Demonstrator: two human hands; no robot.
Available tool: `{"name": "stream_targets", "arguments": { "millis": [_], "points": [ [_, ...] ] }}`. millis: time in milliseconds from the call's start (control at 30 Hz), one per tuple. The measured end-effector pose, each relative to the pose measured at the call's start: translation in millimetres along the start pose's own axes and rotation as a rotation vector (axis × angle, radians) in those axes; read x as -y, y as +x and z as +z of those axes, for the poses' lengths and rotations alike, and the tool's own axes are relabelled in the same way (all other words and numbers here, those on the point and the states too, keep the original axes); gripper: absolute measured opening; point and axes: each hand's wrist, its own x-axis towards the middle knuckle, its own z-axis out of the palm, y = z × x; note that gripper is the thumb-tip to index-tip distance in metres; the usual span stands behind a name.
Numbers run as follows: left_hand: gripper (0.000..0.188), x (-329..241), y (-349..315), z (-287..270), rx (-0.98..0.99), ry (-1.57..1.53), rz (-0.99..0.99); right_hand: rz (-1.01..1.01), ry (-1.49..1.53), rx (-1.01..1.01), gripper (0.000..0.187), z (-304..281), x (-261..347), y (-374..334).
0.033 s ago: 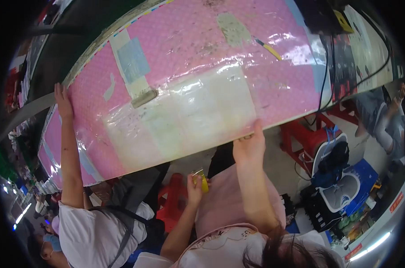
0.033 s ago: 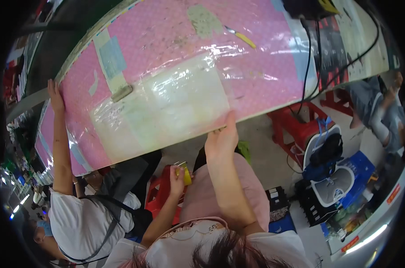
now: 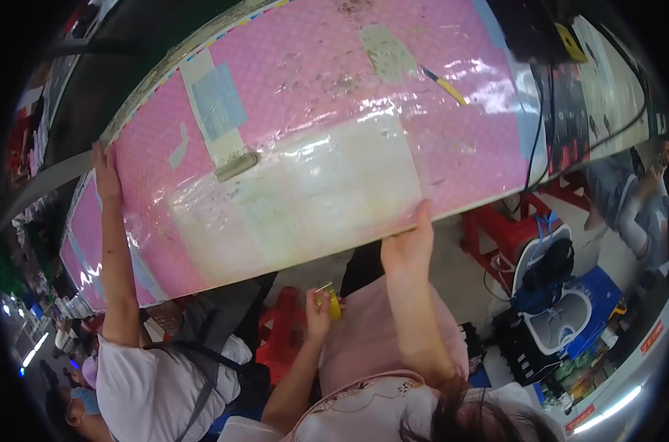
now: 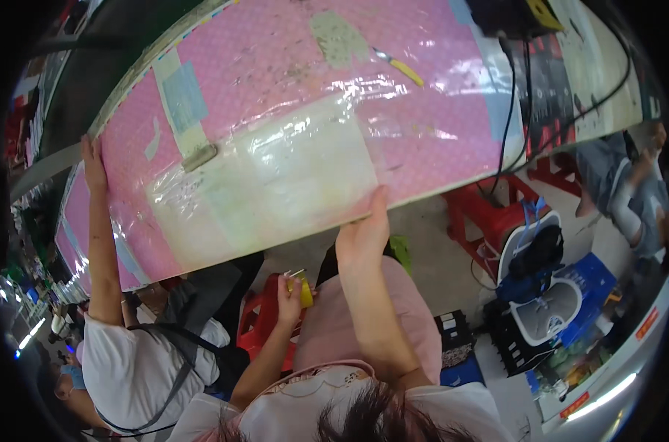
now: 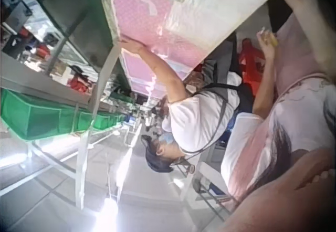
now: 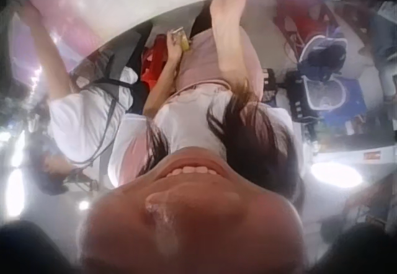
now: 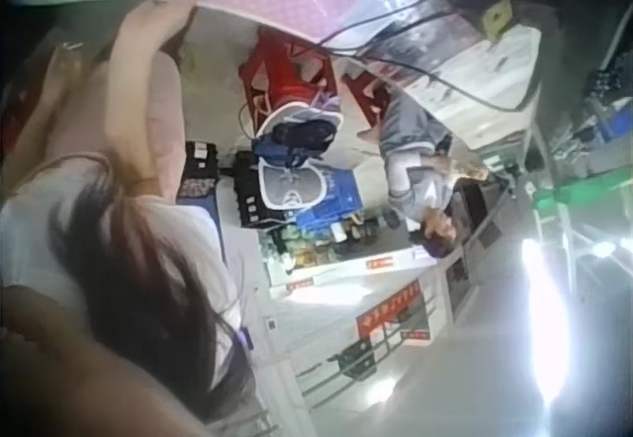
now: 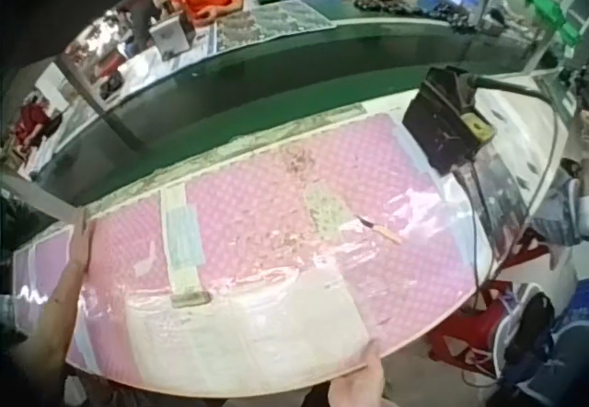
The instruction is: Applying a clear protective adhesive film to a large patterned surface and trimming the edges with a utility knife.
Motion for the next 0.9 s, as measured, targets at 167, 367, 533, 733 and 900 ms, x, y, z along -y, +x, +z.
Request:
{"name": "stream_targets", "arguments": {
  "millis": [167,367,533,733,900],
  "points": [
    [0.022,-10,13,3,-0.004,-0.021,-0.042,0.211,0.078,0.36,0.061,-44,-5,27],
    [0.022,-35,28,34,-0.039,-0.097,-0.095,0.676,-1.642,1.395,0.052,6,80,-11],
    [0.029,-74,28,72,-0.01,-0.131,-0.094,-1.276,-2.048,0.976,0.069,148,48,86],
    [0.029,-91,18,89,-0.001,-0.121,-0.178,-1.123,-2.307,1.022,0.086,116,51,97],
    [0.026,-99,6,97,-0.009,-0.153,-0.24,-1.084,-2.295,1.094,0.089,111,52,89]
  ]
}}
